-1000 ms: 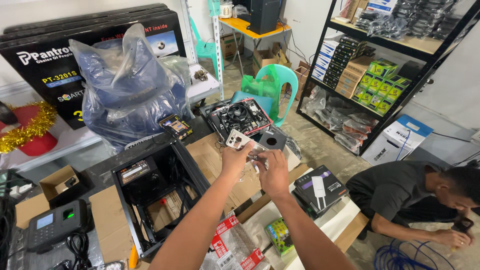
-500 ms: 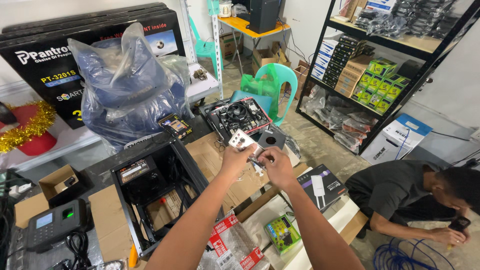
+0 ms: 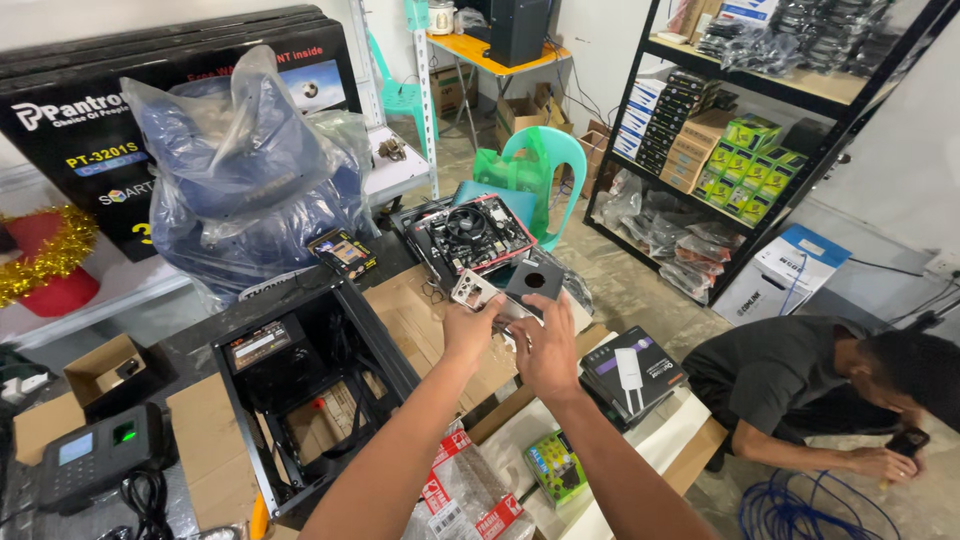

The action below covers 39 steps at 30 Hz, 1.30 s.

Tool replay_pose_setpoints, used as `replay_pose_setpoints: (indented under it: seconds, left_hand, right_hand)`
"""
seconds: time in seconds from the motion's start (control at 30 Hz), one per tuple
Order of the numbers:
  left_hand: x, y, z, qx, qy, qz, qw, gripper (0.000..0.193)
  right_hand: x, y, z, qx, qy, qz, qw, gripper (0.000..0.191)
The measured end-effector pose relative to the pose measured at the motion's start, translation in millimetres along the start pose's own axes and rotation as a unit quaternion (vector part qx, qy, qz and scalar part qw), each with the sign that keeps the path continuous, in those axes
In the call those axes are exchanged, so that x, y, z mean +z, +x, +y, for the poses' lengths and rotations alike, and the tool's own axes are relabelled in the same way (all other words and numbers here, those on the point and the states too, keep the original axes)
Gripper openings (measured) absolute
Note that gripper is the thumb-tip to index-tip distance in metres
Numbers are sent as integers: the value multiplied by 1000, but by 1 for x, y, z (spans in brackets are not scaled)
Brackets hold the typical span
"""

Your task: The person uses a screwdriver to unscrew and remove a motherboard from a desktop computer case on the workbench. They then open the case, remove a drive caddy and other internal parts, handle small screws and components, and set parts aside on the bench.

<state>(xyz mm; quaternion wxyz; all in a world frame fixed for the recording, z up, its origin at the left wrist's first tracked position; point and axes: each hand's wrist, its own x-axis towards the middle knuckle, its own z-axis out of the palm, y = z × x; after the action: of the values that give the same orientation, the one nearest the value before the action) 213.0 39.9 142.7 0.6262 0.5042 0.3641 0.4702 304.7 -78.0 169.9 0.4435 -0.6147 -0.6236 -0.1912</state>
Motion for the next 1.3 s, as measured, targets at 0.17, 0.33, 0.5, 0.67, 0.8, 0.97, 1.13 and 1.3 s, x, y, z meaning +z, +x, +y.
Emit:
replay_pose_setpoints:
  seconds: [0.17, 0.33, 0.5, 0.67, 0.8, 0.97, 1.13, 1.3]
  left_hand:
    - [1, -1, -6, -16, 19, 5, 1000, 20]
    - [2, 5, 1, -7, 76, -54, 996, 21]
    - [13, 2, 3, 6, 24, -32, 999, 20]
    - [13, -1, 5, 4, 83, -12, 996, 18]
    - [16, 0, 6, -52, -45, -64, 996, 16]
    - [28, -8, 2, 18, -38, -6, 999, 15]
    - [25, -13, 1, -14, -2, -21, 1000, 16]
    - [33, -4, -6, -79, -51, -43, 995, 19]
  right_hand:
    - [8, -9, 9, 44, 32, -26, 998, 10]
    - [3, 7, 26, 210, 104, -73, 969, 4]
    - [3, -5, 16, 108, -12, -19, 994, 6]
    - [0, 0, 37, 84, 46, -89, 991, 7]
    - [5, 6, 42, 248, 177, -76, 950, 4]
    - [2, -17, 20, 15, -52, -22, 998, 15]
    - [-9, 2, 43, 169, 90, -108, 975, 7]
    - [-13, 1, 37, 209, 86, -76, 971, 4]
